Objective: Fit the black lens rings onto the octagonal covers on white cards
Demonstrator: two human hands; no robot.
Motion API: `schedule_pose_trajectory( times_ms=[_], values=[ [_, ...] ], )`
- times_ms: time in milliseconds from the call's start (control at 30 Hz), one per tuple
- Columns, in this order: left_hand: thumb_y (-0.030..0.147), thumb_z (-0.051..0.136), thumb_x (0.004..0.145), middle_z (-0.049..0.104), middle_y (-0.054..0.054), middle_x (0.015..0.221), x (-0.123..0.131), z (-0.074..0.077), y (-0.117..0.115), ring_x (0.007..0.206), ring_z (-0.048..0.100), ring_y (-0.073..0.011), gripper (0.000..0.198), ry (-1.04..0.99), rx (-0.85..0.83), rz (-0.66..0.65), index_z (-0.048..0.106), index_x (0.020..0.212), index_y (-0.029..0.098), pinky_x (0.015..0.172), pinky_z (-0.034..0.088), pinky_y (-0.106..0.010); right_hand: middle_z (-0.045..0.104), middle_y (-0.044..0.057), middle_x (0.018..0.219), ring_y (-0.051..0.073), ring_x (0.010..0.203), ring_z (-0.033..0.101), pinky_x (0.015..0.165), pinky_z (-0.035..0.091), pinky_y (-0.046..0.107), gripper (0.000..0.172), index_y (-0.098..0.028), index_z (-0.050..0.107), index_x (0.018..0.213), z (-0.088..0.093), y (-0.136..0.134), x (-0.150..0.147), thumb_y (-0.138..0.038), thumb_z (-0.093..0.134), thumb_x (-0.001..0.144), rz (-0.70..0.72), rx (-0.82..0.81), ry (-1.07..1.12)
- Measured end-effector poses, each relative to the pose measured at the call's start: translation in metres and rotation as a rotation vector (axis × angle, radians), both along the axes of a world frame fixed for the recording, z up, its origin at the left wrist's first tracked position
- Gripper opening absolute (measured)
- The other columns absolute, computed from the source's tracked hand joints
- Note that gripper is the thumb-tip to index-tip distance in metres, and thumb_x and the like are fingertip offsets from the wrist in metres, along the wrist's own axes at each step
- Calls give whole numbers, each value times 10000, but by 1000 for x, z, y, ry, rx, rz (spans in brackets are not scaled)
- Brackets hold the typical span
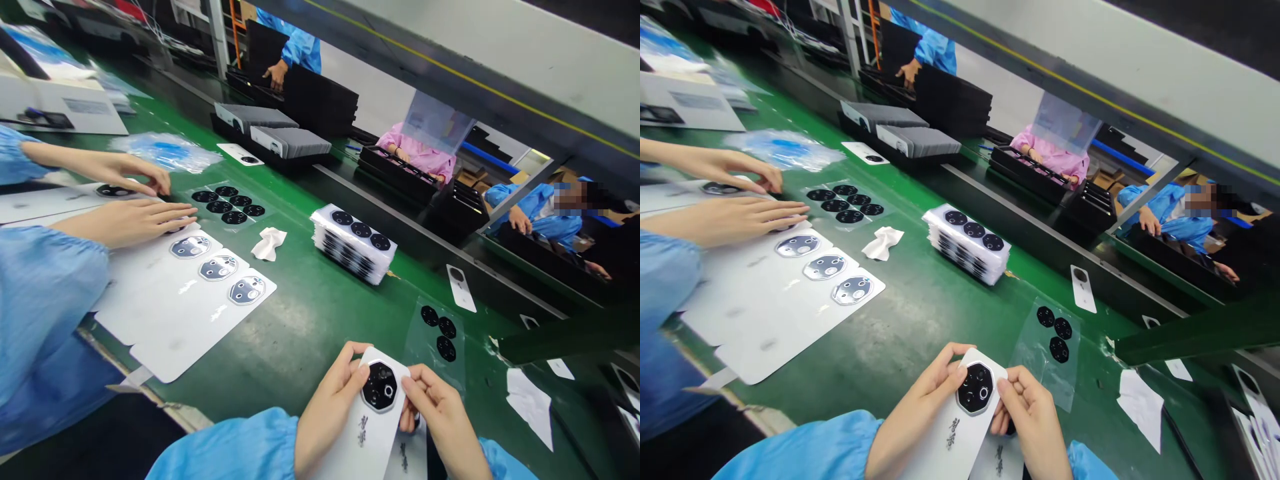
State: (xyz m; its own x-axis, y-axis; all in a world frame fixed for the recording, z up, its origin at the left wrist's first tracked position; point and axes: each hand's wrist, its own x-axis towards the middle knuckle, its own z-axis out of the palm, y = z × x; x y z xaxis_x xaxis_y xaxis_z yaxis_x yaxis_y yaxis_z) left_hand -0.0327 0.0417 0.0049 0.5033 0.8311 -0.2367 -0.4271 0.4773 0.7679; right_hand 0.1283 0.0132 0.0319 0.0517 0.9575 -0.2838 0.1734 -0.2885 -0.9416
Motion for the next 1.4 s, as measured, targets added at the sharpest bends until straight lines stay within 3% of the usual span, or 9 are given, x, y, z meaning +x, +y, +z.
schedule_pose_trajectory(
  times_ms=[100,200,300,600,1000,1233,1400],
  values=[
    [484,561,817,603,-6,801,-2,2,-1,606,545,-128,450,29,0,-59,374,1132,223,548,402,-233,576,-13,461,94,421,498,455,401,206,382,-149,571,714,1,0,-2,-522,610,783,-45,-13,39],
    [332,705,706,597,-10,907,-4,2,-3,657,559,-132,643,62,19,-91,309,1206,252,557,423,-221,565,-22,452,86,410,487,446,396,199,385,-145,573,709,1,0,-2,-522,623,773,-75,-6,57],
    [231,702,665,594,-4,918,-4,-2,-4,664,560,-133,745,77,33,-102,248,1255,268,552,425,-211,561,-26,470,86,416,496,443,397,200,386,-144,569,711,0,1,-1,-520,633,765,-75,-4,65],
    [274,697,682,604,-23,906,-2,-6,-4,675,570,-149,719,111,44,-99,253,1247,251,571,446,-237,553,-28,438,81,381,471,425,372,192,408,-152,562,684,-1,1,-2,-547,644,739,-95,-28,48],
    [292,705,654,604,8,854,-2,1,-3,579,540,-112,754,3,-103,-115,247,1253,280,520,416,-206,524,-48,428,69,359,443,405,343,182,418,-162,530,654,0,3,-4,-556,652,722,-115,-25,24],
    [331,706,682,602,-24,938,-7,0,-1,619,540,-118,693,2,-37,-126,299,1238,257,541,413,-213,502,-59,437,63,344,414,385,328,186,415,-167,525,646,-1,4,-6,-554,660,711,-140,-1,52],
    [332,662,739,599,-35,972,-9,4,2,648,575,-140,598,-29,-86,-148,332,1231,255,567,427,-240,486,-63,429,64,366,401,407,315,185,399,-166,528,658,-2,5,-6,-541,630,747,-130,15,54]
  ],
)
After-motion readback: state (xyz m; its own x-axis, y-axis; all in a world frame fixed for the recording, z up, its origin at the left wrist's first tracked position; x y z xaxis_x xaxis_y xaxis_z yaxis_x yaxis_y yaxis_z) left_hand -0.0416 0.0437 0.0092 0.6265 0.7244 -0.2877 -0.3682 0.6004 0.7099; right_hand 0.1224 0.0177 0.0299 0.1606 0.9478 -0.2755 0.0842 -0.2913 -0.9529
